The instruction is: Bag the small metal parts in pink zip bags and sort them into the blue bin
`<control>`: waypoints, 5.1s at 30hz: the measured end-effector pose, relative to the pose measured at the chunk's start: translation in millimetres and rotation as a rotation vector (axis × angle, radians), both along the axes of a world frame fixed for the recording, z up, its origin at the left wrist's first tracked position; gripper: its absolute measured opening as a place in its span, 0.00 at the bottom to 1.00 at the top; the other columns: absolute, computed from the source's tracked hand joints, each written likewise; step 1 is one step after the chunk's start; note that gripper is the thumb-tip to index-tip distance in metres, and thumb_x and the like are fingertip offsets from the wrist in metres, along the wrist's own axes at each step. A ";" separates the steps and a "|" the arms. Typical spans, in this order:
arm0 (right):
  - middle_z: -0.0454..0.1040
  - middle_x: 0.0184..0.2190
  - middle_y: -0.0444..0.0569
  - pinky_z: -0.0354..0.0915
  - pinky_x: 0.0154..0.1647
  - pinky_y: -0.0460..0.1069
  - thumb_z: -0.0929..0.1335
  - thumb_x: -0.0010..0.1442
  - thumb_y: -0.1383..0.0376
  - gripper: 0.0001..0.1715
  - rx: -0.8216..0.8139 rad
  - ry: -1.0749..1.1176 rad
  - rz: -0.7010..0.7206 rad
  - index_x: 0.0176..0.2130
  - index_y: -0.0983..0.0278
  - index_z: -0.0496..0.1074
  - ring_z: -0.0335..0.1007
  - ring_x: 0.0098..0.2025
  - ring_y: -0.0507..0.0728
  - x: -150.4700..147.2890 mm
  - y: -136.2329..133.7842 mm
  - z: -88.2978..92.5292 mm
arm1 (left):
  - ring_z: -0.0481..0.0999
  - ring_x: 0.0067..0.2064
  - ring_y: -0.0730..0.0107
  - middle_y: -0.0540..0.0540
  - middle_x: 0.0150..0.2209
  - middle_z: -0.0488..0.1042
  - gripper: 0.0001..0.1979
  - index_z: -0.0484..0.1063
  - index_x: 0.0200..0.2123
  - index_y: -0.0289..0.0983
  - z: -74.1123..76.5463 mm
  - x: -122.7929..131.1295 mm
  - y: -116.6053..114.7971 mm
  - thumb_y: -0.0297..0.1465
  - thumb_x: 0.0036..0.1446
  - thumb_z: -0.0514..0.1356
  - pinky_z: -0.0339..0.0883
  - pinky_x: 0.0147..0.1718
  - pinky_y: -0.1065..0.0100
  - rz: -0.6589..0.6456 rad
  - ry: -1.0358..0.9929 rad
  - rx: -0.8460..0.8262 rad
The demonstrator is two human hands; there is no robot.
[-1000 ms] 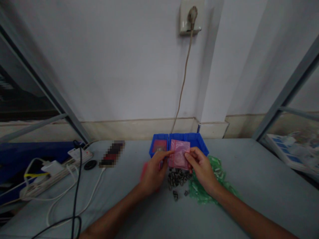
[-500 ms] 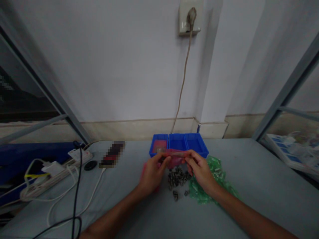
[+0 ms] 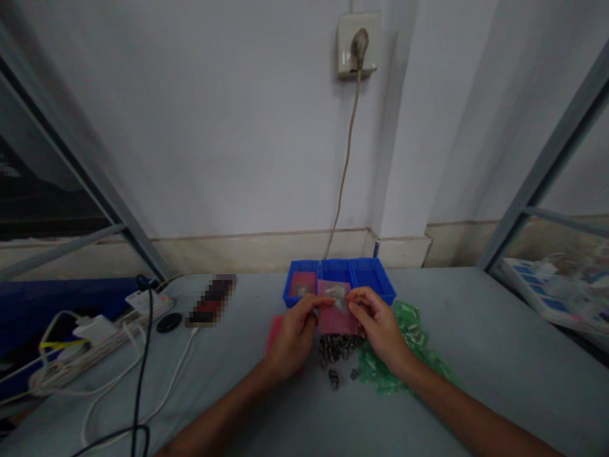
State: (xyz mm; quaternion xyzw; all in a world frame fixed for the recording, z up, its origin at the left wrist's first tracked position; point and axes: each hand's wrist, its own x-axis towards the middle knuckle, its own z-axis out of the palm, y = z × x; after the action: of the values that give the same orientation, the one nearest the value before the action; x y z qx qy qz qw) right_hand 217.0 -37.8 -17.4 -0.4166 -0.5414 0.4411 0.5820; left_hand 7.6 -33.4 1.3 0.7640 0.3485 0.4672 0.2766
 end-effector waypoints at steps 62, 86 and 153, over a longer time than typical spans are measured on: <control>0.74 0.31 0.43 0.50 0.15 0.43 0.70 0.66 0.55 0.12 -0.060 0.075 0.054 0.45 0.60 0.76 0.53 0.18 0.47 -3.7 -3.9 10.2 | 0.79 0.47 0.58 0.42 0.43 0.81 0.26 0.66 0.69 0.35 -26.6 -49.5 75.3 0.40 0.73 0.57 0.71 0.54 0.56 0.510 0.059 0.077; 0.75 0.31 0.44 0.50 0.18 0.45 0.68 0.69 0.55 0.13 -0.055 -0.037 0.102 0.45 0.61 0.76 0.54 0.19 0.48 -2.9 -4.0 6.9 | 0.58 0.73 0.41 0.39 0.69 0.71 0.27 0.59 0.75 0.42 -36.1 -46.9 76.2 0.39 0.77 0.50 0.52 0.67 0.36 0.512 0.600 0.151; 0.75 0.31 0.45 0.51 0.20 0.46 0.69 0.68 0.50 0.16 -0.064 -0.092 0.090 0.43 0.60 0.77 0.59 0.22 0.52 -2.0 -1.9 5.8 | 0.82 0.42 0.59 0.44 0.41 0.84 0.15 0.81 0.44 0.42 25.1 -54.7 37.5 0.38 0.76 0.55 0.72 0.44 0.63 0.216 0.739 0.208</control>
State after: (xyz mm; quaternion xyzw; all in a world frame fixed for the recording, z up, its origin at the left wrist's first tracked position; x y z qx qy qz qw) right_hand 215.0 -39.7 -11.5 -0.4303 -0.5714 0.4642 0.5223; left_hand -47.1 4.1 26.3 0.8635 0.4538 0.2203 0.0030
